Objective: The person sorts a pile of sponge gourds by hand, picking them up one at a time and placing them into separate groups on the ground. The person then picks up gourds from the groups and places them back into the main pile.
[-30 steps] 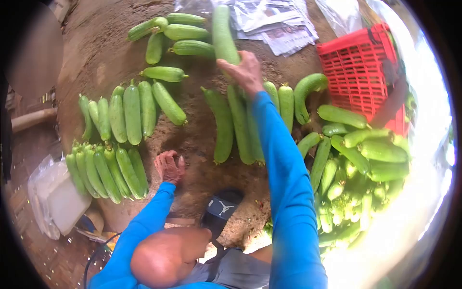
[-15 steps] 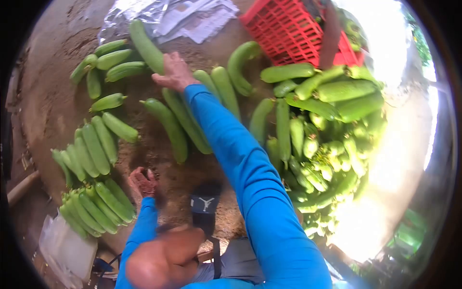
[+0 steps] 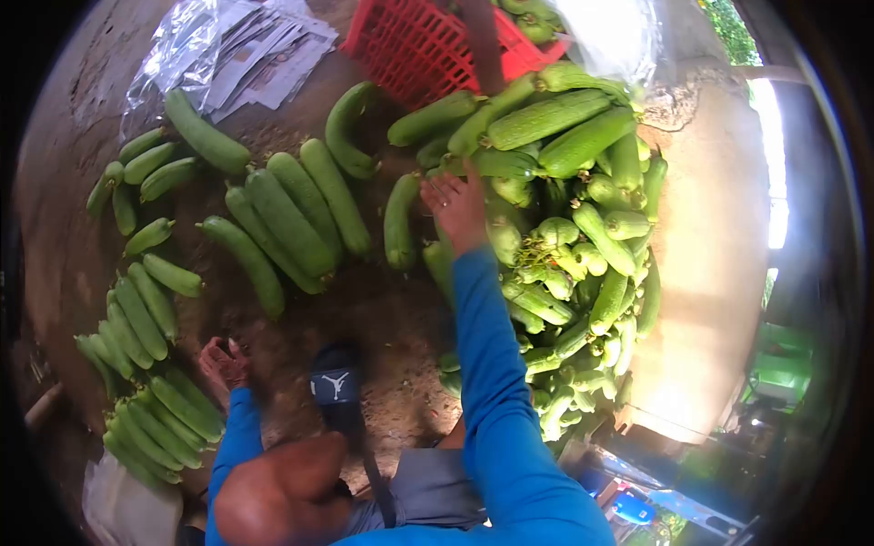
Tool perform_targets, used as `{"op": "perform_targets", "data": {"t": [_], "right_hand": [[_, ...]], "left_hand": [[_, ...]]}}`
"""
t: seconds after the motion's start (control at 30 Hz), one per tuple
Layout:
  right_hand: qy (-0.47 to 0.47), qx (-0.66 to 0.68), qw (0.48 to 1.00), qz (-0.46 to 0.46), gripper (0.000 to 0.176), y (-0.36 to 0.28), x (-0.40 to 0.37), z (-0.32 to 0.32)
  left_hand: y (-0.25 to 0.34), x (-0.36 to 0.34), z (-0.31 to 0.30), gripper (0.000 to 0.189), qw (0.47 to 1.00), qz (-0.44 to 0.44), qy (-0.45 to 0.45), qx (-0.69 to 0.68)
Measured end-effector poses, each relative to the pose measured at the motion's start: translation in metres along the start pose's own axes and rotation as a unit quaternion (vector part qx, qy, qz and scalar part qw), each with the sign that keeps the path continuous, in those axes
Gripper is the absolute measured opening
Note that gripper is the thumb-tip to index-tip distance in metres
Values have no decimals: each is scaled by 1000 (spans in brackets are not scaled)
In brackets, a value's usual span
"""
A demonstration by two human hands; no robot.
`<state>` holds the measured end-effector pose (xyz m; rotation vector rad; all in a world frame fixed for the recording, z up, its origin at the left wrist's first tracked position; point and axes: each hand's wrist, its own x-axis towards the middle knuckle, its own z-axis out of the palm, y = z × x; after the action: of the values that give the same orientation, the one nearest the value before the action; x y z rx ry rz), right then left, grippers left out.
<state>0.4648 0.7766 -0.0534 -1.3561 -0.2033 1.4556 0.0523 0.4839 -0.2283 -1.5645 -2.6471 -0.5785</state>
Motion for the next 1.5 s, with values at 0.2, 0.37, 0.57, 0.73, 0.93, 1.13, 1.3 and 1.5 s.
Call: {"op": "perform_targets", "data": {"t": [0.2,0.37,0.57,0.73,0.93,1.13,1.3,1.5], "right_hand": [[-76,237,966,69,64,-32,45,14],[-56,142,987,40,58,-13,52,3],[-89,-5,996,-10,57,-6,-28,4],[-81,-173,981,-27,54,57,-99,-7],[-166,-341,925,-30,47,100,-80,18],[-133,-661,718,-173,57,131,-50,30],[-134,-659,725,-152,55,114,-77,26],[-45,-710,502,-491,49,6,-82,-9]], "left_hand": [[3,0,-1,27,999,-2,-2,37],[3,2,0,27,998,8,4,63],[-7,-1,5,29,997,41,14,60],[-2,1,0,30,1000,11,5,29],[0,2,0,30,999,-5,-10,40],[4,3,-5,31,999,-8,-12,42],[0,2,-4,32,1000,-3,-7,30],[1,0,0,31,999,-1,-13,32]]}}
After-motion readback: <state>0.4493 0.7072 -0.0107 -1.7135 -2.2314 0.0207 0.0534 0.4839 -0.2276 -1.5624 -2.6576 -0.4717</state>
